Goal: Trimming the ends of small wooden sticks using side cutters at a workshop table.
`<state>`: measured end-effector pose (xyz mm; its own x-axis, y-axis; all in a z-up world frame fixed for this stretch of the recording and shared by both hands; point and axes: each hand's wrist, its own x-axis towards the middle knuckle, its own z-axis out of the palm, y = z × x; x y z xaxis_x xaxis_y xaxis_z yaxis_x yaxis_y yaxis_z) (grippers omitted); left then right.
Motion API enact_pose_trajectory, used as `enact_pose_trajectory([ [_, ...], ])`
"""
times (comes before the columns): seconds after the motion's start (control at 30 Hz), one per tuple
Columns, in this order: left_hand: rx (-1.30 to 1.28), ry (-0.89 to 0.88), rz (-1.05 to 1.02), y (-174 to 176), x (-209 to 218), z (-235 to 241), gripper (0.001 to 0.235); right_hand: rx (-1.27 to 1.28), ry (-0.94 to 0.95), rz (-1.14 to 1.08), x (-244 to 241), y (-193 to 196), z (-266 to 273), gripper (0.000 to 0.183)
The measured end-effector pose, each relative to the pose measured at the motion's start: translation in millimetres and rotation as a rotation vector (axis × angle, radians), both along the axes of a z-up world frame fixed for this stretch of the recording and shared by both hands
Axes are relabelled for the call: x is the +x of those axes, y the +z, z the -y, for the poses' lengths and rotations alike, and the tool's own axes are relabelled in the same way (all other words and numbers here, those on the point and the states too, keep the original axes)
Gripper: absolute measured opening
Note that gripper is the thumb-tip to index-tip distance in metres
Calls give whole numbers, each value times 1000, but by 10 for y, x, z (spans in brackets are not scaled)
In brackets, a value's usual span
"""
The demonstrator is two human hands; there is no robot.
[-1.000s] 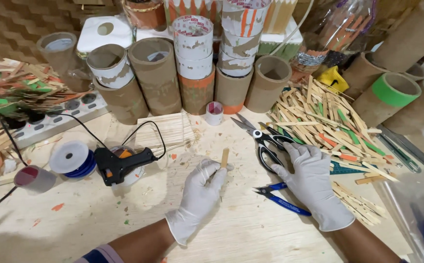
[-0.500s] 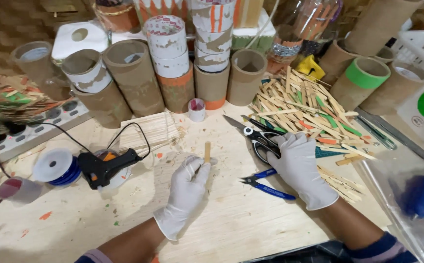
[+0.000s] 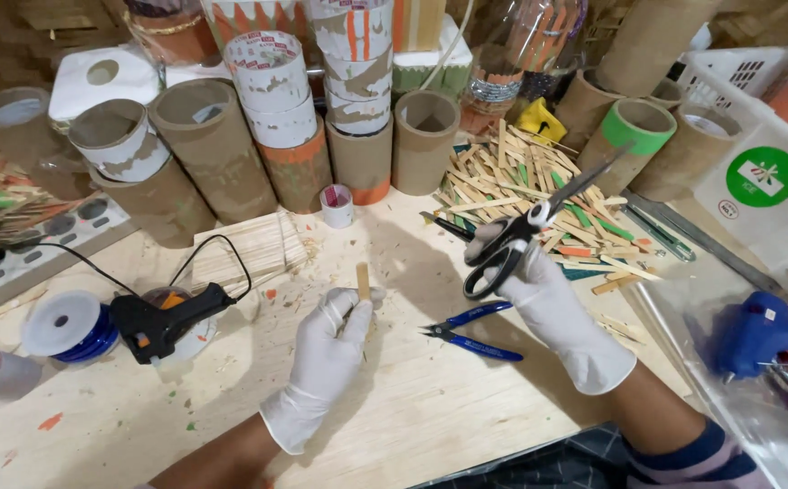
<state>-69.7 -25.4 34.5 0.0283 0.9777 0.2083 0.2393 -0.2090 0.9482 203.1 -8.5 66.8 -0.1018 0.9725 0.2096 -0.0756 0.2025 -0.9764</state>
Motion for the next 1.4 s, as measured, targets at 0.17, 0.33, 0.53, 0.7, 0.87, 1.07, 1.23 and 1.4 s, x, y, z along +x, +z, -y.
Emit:
enact_pose_trajectory([
  [0.17, -151, -78, 73, 645, 237, 51, 27, -107, -65, -3, -192, -348, 38, 44],
  [0.33, -200, -158, 145, 330, 286, -74, 24, -85, -15, -48, -275, -738, 153, 33],
  [0.53, -131, -90, 117, 145, 283, -37, 13, 89, 149, 178, -224, -783, 187, 54],
  [0.7, 193, -41, 128, 172, 232, 1, 13, 313, 309, 279, -374, -341, 328, 69],
  [0.87, 193, -57, -12, 331, 229, 168, 10, 437, 199, 487, -452, -308, 471, 73],
  [1.07, 182, -59, 64, 293, 200, 239, 24, 251, 184, 446, -457, -401, 512, 57],
  [1.23, 230, -99, 111, 296, 226, 305, 22, 131, 208, 486, -518, -315, 589, 12],
  [1.4, 199, -100, 63, 262, 248, 352, 16, 184, 258, 430, -545, -271, 638, 75],
])
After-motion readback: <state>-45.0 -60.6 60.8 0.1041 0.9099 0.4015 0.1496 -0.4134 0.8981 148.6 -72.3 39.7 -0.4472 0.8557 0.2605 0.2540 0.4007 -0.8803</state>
